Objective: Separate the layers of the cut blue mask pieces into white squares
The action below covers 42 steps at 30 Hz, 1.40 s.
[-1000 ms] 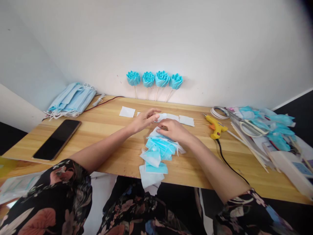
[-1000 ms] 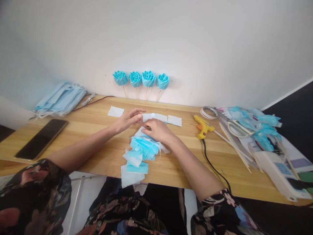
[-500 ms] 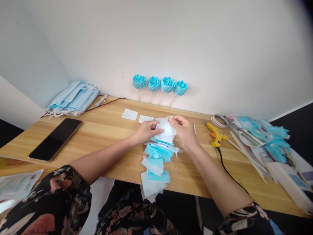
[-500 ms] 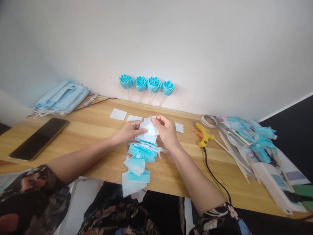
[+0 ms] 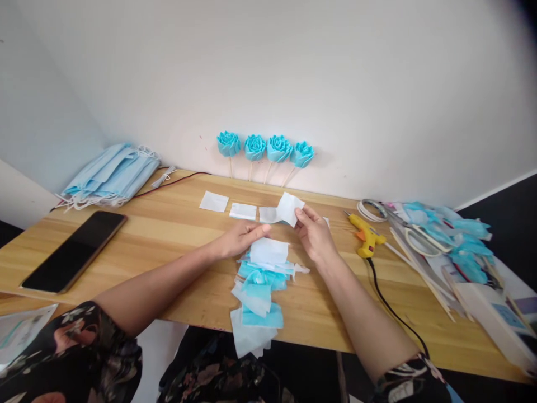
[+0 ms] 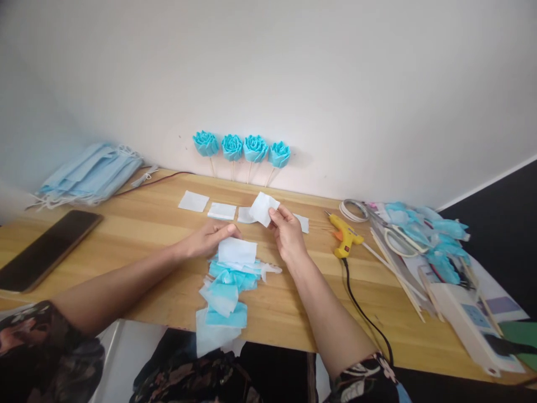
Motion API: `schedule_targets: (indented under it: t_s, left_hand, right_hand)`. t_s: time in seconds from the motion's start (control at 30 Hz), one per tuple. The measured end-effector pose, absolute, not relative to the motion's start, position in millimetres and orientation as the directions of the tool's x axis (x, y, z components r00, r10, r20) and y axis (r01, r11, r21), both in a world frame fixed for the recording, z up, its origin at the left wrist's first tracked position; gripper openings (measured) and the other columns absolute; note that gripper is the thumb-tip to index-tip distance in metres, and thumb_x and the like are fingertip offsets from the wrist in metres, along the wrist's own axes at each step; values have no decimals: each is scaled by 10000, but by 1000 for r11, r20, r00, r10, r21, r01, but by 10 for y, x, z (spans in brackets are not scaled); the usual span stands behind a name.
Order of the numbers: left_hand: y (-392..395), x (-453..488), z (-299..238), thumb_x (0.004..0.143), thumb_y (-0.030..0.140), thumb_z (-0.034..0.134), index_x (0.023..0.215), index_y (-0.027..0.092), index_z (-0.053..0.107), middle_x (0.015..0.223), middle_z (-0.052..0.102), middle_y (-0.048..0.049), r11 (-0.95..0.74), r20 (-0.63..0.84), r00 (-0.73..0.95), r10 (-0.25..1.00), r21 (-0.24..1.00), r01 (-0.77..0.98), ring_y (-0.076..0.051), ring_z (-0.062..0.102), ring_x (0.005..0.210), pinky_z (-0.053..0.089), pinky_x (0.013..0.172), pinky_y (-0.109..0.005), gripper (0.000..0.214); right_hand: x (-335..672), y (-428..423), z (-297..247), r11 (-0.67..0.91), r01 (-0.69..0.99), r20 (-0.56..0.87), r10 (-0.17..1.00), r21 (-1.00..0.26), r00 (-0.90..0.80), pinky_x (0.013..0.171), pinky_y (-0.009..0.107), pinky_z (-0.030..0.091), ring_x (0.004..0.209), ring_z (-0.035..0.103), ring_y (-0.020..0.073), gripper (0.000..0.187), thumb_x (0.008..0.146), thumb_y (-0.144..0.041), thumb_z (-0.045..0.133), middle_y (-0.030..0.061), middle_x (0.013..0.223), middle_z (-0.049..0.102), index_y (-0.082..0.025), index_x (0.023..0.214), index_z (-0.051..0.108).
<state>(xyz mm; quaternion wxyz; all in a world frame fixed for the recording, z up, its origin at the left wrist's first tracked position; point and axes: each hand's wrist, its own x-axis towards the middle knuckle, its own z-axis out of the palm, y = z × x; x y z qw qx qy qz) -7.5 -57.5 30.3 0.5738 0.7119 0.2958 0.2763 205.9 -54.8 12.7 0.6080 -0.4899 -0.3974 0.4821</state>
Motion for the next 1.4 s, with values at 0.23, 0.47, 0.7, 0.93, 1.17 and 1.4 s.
schedule_targets:
  t_s: [0.23,0.47,0.7,0.93,1.17,1.4]
  left_hand:
    - [-577,-102,302,920,727,231,958,134,706,762,712,-93,-139,60,745,664,989,44,-190,662,770,491,792,-313,761]
    - [-553,-75,329,923,687,346,1004,142,737,1002,723,-110,-162,93,605,791,985,61,-233,633,955,476,867,-333,676]
    - [-484,-38,207,828,584,624,906,142,737,906,710,-62,-53,120,493,862,988,-147,-194,625,879,474,820,-303,462]
    - [-482,-23,265,697,448,765,725,149,712,746,678,-15,1,61,333,941,983,-181,-134,581,727,462,720,-260,305]
    - [-496,-24,284,692,427,772,738,153,734,747,696,-15,1,89,402,911,976,-218,-129,591,724,468,727,-260,281]
    - [-504,-25,278,710,431,755,750,146,726,742,687,-16,-19,92,415,905,984,-177,-134,592,711,475,711,-266,290]
  right_hand:
    - [1940,-654,151,96,-190,68,986,-977,152,839,349,548,997,679,230,321,705,-393,767,53,1066,748,-238,975,689]
    - [1868,-826,244,315,327,383,908,-891,168,814,366,535,868,681,221,130,817,-301,684,42,920,743,-233,927,674]
    - [1835,-866,325,640,620,732,665,-454,-150,850,421,507,914,662,223,314,880,-81,490,28,943,735,-296,827,713]
    - [1892,-869,303,539,566,647,762,-624,-13,1026,473,454,1168,608,241,308,941,-188,439,43,1208,691,-294,1078,694]
    - [1892,-833,246,283,103,290,955,-954,61,1045,429,474,1263,577,227,468,950,-493,507,64,1336,639,-295,1374,519]
    - [1885,-782,207,173,-22,172,985,-985,32,839,336,546,926,682,191,645,751,-415,760,3,988,725,-306,1353,556]
